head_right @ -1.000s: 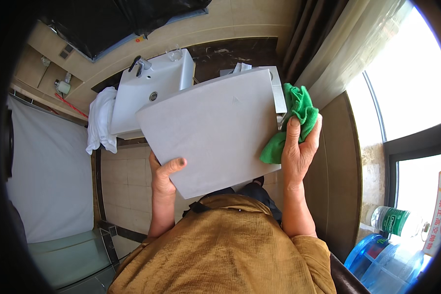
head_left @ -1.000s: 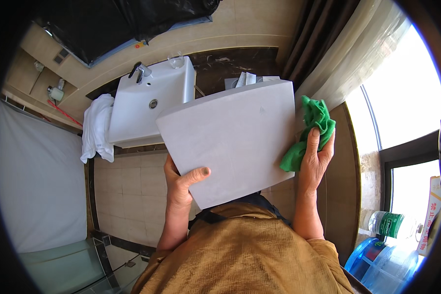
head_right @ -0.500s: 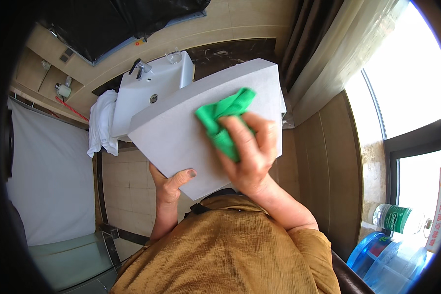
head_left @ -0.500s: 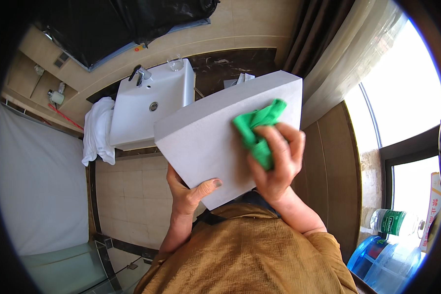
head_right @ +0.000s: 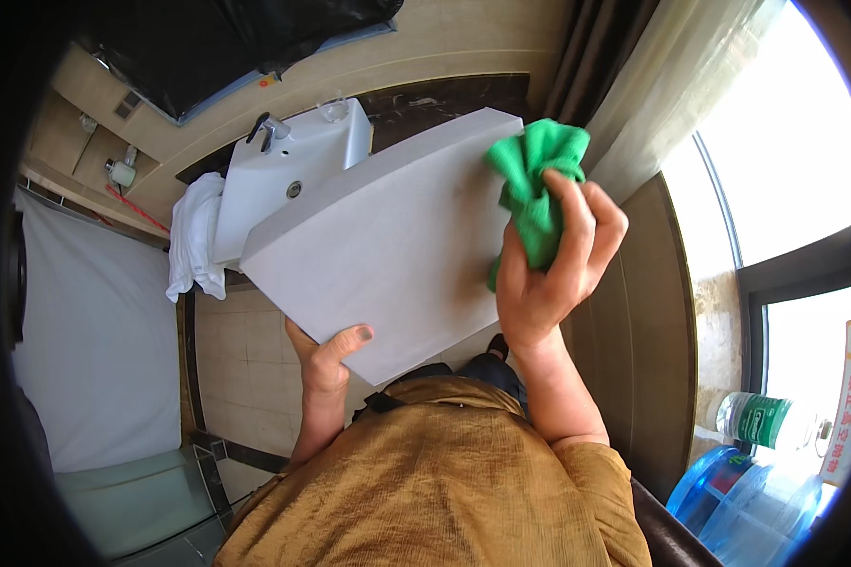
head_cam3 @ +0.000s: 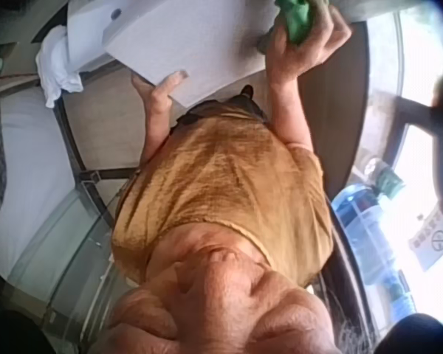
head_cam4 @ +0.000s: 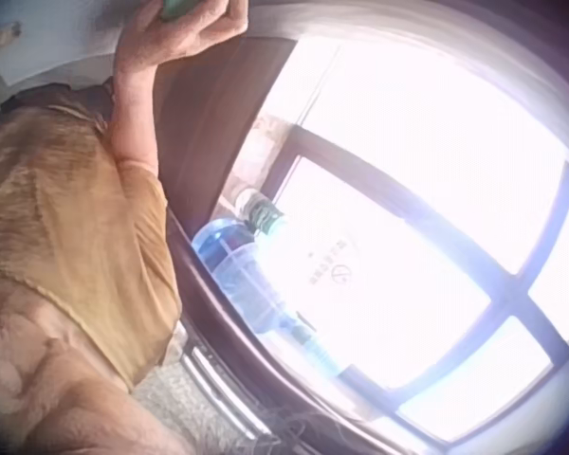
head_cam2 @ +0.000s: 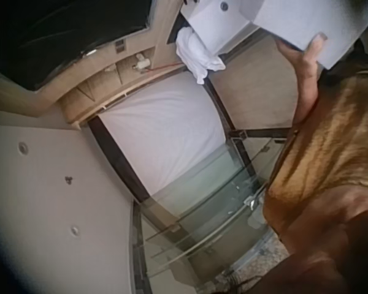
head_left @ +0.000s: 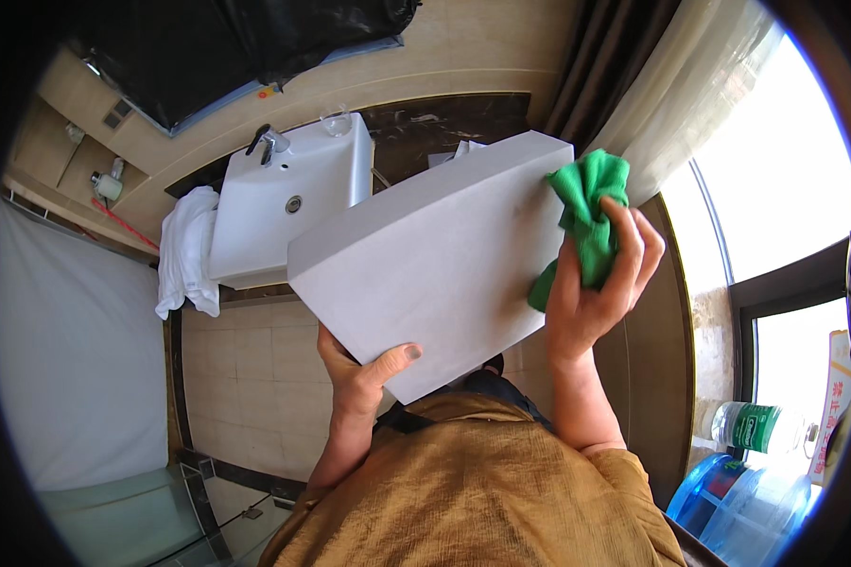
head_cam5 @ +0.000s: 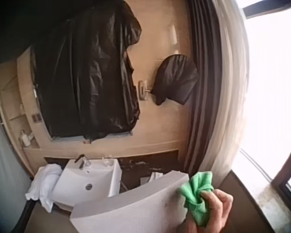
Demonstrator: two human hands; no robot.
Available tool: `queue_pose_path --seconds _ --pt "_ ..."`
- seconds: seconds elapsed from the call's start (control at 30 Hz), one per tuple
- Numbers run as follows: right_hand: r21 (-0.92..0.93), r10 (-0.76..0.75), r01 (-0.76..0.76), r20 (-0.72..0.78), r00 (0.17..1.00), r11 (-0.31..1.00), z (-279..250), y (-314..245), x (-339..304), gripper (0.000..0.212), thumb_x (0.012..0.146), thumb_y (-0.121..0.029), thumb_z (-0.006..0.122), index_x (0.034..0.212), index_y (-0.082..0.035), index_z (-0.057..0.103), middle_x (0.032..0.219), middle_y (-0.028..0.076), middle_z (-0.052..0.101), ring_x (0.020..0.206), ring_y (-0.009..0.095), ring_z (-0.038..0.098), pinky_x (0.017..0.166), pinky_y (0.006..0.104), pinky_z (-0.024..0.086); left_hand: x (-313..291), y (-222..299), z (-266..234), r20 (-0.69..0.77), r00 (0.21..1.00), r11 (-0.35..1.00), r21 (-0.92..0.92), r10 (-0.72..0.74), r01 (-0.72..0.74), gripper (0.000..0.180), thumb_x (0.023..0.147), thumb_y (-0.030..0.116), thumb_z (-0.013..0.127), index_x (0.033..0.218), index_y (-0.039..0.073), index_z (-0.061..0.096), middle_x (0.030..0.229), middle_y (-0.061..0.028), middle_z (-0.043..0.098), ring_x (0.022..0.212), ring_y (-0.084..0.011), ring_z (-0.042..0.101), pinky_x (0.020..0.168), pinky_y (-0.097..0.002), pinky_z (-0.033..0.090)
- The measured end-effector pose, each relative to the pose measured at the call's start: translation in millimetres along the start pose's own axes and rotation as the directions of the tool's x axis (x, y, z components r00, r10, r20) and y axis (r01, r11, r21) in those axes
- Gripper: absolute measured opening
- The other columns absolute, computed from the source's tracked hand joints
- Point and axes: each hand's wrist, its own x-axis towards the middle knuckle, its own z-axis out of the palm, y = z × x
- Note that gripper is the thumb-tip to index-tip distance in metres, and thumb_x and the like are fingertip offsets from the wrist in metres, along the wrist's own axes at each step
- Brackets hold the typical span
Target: The person wipes a gray rectangular box and the countertop with a green cloth. They open the box, remove a white paper insert, and wipe the inside and outside of the box and the countertop area.
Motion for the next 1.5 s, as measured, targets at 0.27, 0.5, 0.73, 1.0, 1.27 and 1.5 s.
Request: queue_pose_path --seconds 0.27,0.5,0.73,1.0,1.27,1.5 --pt "0.046 0.016 -0.02 0.095 0.995 0.999 11 -19 -22 0.058 0.076 0.003 0.08 0.131 -0.001 0.062 0.119 0.02 0.053 0.107 0.035 0.056 0.091 0.041 0.049 -8 -4 10 0.108 0.994 0.995 0.095 0.019 -0.029 0.074 0.069 0.007 0.092 0.129 -0.004 0.051 0.116 -0.0141 0.067 0.103 -0.0214 0.068 0.089 -0.0368 0.056" --pt "0.312 -0.118 0.028 0.272 0.955 0.95 3 -48 -32 0.053 0.07 -0.006 0.085 0.121 -0.002 0.07 0.113 0.019 0.061 0.092 0.031 0.061 0.074 0.0383 0.052 -2 -14 5 0.122 0.99 0.994 0.073 0.073 -0.082 0.087 0.068 0.012 0.096 0.139 -0.002 0.047 0.13 -0.0139 0.063 0.115 -0.021 0.065 0.097 -0.0372 0.054" --pt "0.454 -0.417 0.229 0.373 0.829 0.861 6 -60 -58 0.05 0.068 -0.016 0.077 0.118 -0.015 0.074 0.107 0.007 0.061 0.08 0.02 0.056 0.067 0.0318 0.046 3 -24 -1 0.037 0.999 0.998 -0.062 -0.019 0.022 0.083 0.073 0.02 0.096 0.139 0.003 0.049 0.126 -0.0041 0.062 0.112 -0.0142 0.062 0.095 -0.0326 0.053" --pt "0.391 -0.508 0.363 0.383 0.771 0.846 10 -48 -33 0.049 0.062 -0.018 0.083 0.111 -0.017 0.079 0.1 0.007 0.059 0.081 0.021 0.057 0.066 0.0312 0.048 1 -13 0 0.004 0.999 0.999 -0.005 0.052 -0.052 0.083 0.068 0.012 0.095 0.138 0.002 0.051 0.124 -0.007 0.065 0.112 -0.0172 0.064 0.098 -0.0356 0.053" --pt "0.08 -0.197 0.183 0.23 0.953 0.98 9 -4 -17 0.043 0.069 -0.005 0.08 0.112 -0.011 0.077 0.099 0.015 0.06 0.084 0.029 0.064 0.067 0.037 0.054 -4 1 -12 0.019 0.998 0.998 0.0 -0.059 0.059 0.084 0.062 0.007 0.091 0.135 -0.001 0.05 0.119 -0.011 0.066 0.108 -0.0216 0.066 0.095 -0.0374 0.054" --pt "0.209 -0.2 0.146 0.266 0.943 0.967 -7 -25 -15 0.055 0.061 0.003 0.074 0.115 -0.005 0.075 0.102 0.015 0.061 0.084 0.029 0.062 0.067 0.0365 0.052 -2 -4 1 0.025 1.0 0.999 0.04 0.012 -0.013 0.085 0.064 0.013 0.094 0.135 0.0 0.049 0.12 -0.0093 0.064 0.108 -0.0199 0.065 0.094 -0.0365 0.054"
